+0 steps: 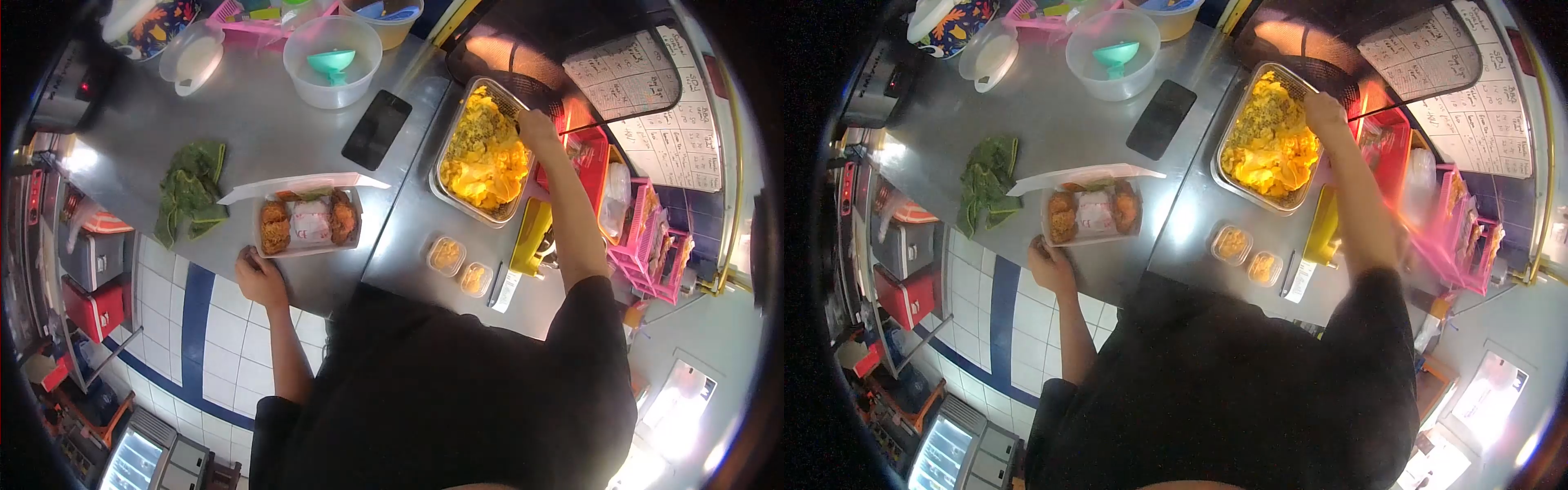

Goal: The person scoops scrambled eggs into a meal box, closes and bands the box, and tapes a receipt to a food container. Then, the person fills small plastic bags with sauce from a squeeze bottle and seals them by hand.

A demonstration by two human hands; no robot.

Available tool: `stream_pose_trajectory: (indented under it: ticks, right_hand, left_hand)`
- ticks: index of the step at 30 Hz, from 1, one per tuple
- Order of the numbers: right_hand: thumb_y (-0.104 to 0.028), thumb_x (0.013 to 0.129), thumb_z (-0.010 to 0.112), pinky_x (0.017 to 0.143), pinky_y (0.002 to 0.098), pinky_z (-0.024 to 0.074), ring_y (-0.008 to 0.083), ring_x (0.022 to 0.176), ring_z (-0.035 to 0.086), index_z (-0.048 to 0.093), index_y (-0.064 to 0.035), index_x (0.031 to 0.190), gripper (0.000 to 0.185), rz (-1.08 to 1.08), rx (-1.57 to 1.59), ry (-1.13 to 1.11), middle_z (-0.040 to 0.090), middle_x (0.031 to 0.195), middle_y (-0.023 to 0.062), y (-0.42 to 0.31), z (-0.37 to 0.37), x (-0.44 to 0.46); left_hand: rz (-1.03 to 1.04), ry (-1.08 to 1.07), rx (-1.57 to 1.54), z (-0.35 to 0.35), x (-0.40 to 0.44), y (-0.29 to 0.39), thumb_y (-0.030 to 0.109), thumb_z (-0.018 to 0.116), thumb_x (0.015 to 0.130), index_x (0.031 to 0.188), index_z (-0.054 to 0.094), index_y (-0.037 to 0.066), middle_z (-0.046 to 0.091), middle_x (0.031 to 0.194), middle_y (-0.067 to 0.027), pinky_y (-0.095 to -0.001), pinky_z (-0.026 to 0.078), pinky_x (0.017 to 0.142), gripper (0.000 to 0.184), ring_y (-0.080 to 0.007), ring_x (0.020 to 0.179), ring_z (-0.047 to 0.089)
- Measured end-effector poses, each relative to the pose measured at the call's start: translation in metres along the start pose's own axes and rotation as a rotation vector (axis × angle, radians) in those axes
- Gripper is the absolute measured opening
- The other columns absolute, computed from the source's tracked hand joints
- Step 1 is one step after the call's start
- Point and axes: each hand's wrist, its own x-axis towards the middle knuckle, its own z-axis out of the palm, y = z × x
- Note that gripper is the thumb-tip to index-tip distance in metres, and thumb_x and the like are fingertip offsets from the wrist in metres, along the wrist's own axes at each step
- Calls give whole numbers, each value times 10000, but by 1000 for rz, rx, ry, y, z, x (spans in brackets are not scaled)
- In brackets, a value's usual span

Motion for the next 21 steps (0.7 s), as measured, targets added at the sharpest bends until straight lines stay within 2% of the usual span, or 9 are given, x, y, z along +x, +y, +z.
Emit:
stream_pose_trajectory:
  ticks: [4, 8, 10, 11, 13, 14, 16, 20, 21]
  right_hand:
    - [-119, 843, 621, 849, 491, 562, 393, 956, 702, 697, 3, 992, 207, 26, 29, -69, 705, 966, 258, -15, 17, 7]
    - [-174, 837, 678, 837, 451, 594, 364, 986, 715, 734, -10, 979, 224, 99, 85, -122, 717, 1060, 222, -8, 5, 16]
    - [-153, 814, 704, 694, 414, 579, 300, 789, 726, 725, 25, 874, 189, -412, -219, -268, 722, 815, 194, 16, 16, 26]
    - [-153, 814, 704, 694, 414, 579, 300, 789, 726, 725, 25, 874, 189, -413, -225, -269, 722, 815, 194, 19, 19, 25]
    - [-162, 809, 748, 531, 329, 506, 190, 583, 648, 723, 25, 782, 190, 351, 794, -270, 680, 668, 109, 12, 13, 12]
    - [-162, 809, 748, 531, 329, 506, 190, 583, 648, 723, 25, 782, 190, 352, 797, -267, 680, 668, 109, 11, 15, 11]
    - [-168, 815, 760, 462, 287, 419, 118, 494, 552, 713, 20, 764, 200, 344, 1173, -231, 627, 597, 57, 6, 24, 9]
    - [-164, 787, 743, 450, 315, 467, 162, 486, 602, 716, 20, 755, 188, 307, 1244, -296, 620, 563, 88, -22, 9, 17]
    - [-154, 790, 738, 453, 312, 468, 153, 486, 597, 713, 13, 752, 173, 219, 1058, -270, 623, 565, 83, -36, -4, 18]
  left_hand:
    - [6, -15, -14, 1, 0, -2, 211, 616, 978, 1025, 651, 11, 691, 1014, -154, -428, 537, 754, 209, -346, 892, 678]
    - [18, -6, 23, 4, 0, -7, 219, 613, 979, 1047, 650, 5, 692, 1021, -162, -434, 536, 760, 227, -354, 905, 679]
    - [21, -25, 35, 3, 0, -5, 223, 612, 978, 1069, 647, -1, 693, 1027, -170, -438, 535, 763, 244, -362, 910, 679]
    - [16, -27, 32, 2, 0, -2, 223, 612, 978, 1069, 647, -1, 693, 1027, -170, -438, 535, 763, 244, -362, 910, 679]
    - [8, -24, 6, -2, 1, 4, 218, 608, 976, 1074, 646, -6, 692, 1033, -179, -442, 533, 772, 248, -370, 924, 676]
    - [11, -21, 5, -1, 1, 4, 218, 608, 976, 1074, 646, -6, 692, 1033, -179, -442, 533, 772, 248, -370, 924, 676]
    - [-9, -26, -8, -1, 1, 1, 209, 605, 973, 1070, 648, -7, 691, 1031, -181, -444, 528, 784, 241, -371, 934, 672]
    - [-17, -34, 7, -3, 1, 4, 210, 605, 972, 1071, 646, -8, 689, 1032, -182, -449, 524, 795, 244, -375, 936, 667]
    - [-14, -32, 6, -1, 0, 3, 212, 606, 971, 1072, 646, -8, 688, 1031, -182, -451, 521, 800, 245, -375, 937, 664]
